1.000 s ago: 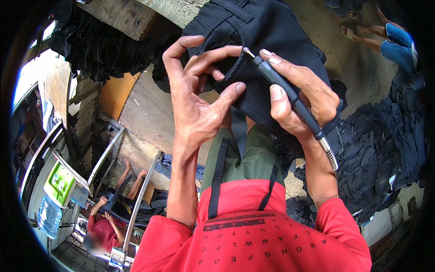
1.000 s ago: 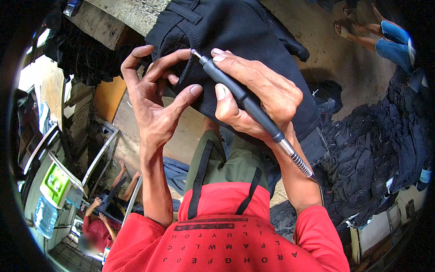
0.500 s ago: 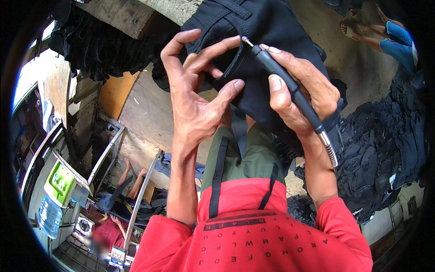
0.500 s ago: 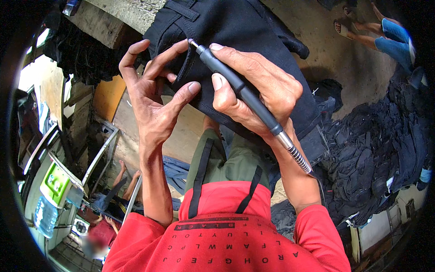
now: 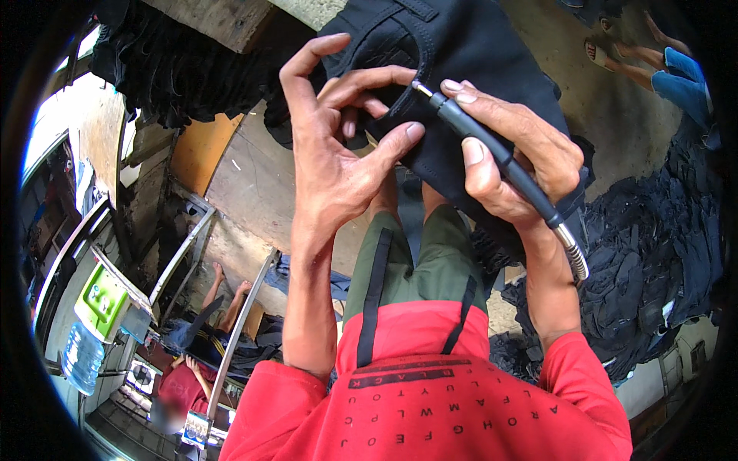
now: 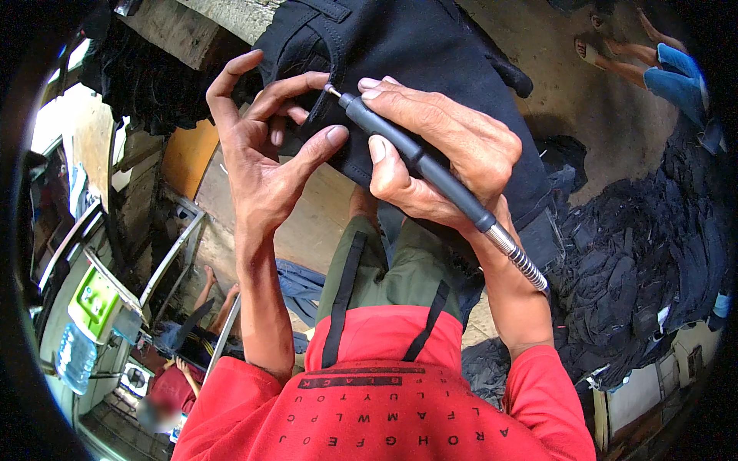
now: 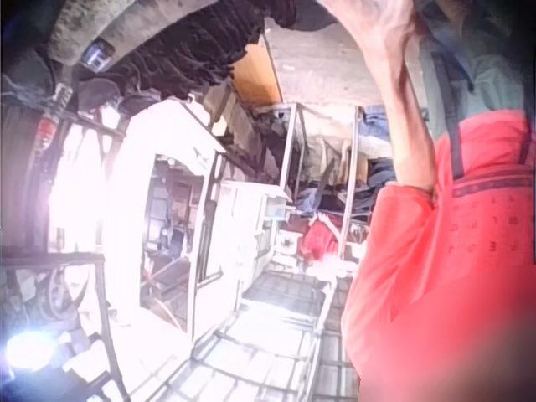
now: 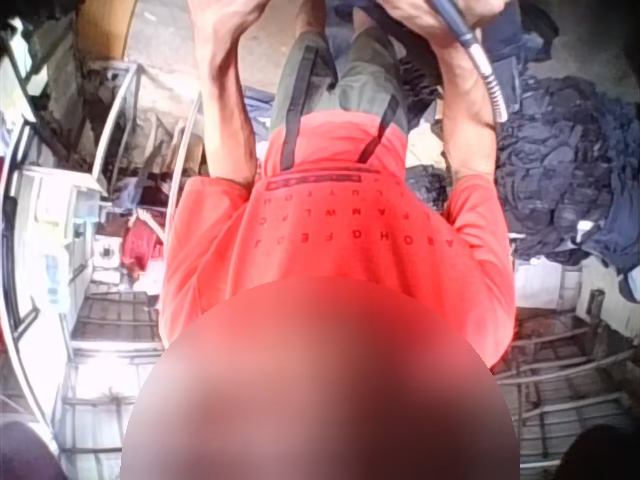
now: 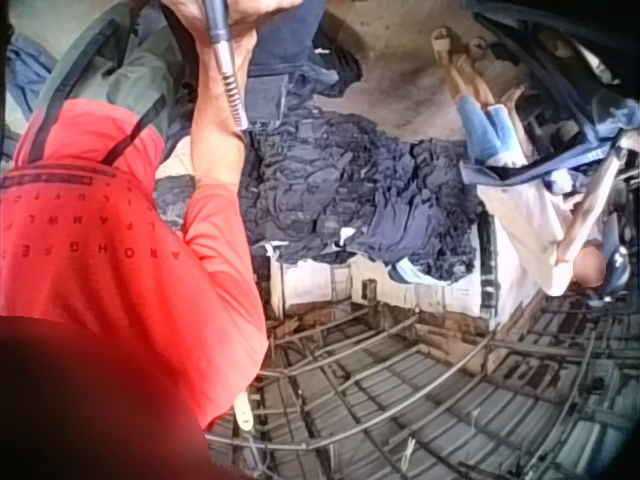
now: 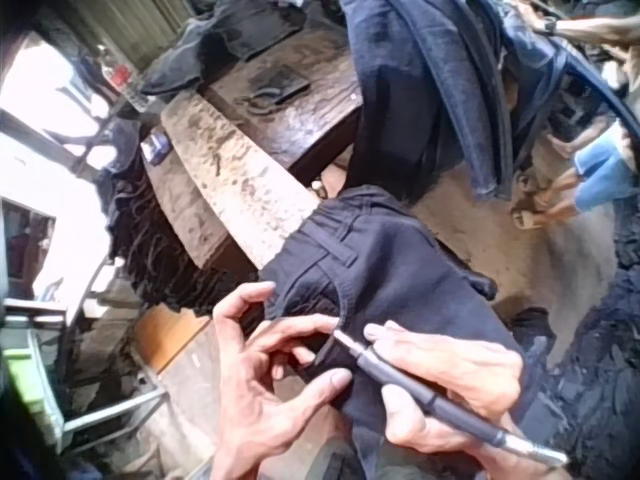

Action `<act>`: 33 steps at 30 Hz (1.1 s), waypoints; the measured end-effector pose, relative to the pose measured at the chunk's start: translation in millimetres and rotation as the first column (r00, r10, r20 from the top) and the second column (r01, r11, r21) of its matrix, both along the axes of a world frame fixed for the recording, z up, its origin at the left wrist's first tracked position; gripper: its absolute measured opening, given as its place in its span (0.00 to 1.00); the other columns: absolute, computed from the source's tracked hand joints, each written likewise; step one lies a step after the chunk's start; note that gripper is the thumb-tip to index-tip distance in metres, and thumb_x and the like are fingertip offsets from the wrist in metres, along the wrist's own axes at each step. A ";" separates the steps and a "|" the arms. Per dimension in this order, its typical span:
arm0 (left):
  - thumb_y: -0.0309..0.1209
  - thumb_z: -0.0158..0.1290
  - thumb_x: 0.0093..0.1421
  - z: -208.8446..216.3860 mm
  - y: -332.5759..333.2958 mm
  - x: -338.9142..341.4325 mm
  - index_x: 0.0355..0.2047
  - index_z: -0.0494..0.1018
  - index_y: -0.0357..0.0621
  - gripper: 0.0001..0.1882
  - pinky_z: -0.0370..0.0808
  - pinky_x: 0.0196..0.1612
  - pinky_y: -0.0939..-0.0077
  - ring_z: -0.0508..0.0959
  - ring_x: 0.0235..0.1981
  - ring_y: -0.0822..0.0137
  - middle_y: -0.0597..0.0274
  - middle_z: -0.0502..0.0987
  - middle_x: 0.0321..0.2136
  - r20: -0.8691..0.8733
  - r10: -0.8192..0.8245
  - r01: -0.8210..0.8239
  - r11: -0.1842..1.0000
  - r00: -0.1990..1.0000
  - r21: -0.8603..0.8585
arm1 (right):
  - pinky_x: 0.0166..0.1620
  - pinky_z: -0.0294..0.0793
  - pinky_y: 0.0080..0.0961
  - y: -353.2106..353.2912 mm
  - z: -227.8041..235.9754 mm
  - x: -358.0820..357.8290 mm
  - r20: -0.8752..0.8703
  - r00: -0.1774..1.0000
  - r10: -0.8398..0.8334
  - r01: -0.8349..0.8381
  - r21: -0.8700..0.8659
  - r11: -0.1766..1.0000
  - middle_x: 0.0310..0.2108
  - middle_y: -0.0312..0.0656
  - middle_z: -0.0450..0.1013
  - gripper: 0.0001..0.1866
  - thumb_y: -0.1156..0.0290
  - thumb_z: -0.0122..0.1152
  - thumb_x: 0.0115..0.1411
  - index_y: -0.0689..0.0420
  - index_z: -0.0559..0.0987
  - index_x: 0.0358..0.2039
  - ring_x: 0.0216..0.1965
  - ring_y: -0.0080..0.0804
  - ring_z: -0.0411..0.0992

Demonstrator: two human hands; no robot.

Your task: The person uses a handheld electric thread trimmer to remove loose threads and fabric pills from black cargo pants. They repeatedly trim the waistband, pockets, and leg seams, then place the finished pants on a pile.

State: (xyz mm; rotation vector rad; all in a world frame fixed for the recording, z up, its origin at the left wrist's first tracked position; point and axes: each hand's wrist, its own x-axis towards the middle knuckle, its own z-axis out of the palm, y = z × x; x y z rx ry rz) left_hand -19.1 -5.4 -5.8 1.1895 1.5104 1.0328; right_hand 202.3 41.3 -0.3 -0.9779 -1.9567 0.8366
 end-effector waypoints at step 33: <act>0.52 0.79 0.53 60.1 8.9 -14.2 0.77 0.57 0.37 0.62 0.66 0.73 0.51 0.66 0.73 0.45 0.43 0.66 0.72 -0.439 0.109 -0.130 0.991 0.892 -0.018 | 0.59 0.80 0.37 -92.0 38.0 73.4 0.000 0.783 -0.622 0.616 -0.134 0.776 0.51 0.49 0.85 0.13 0.67 0.58 0.79 0.61 0.86 0.53 0.52 0.48 0.84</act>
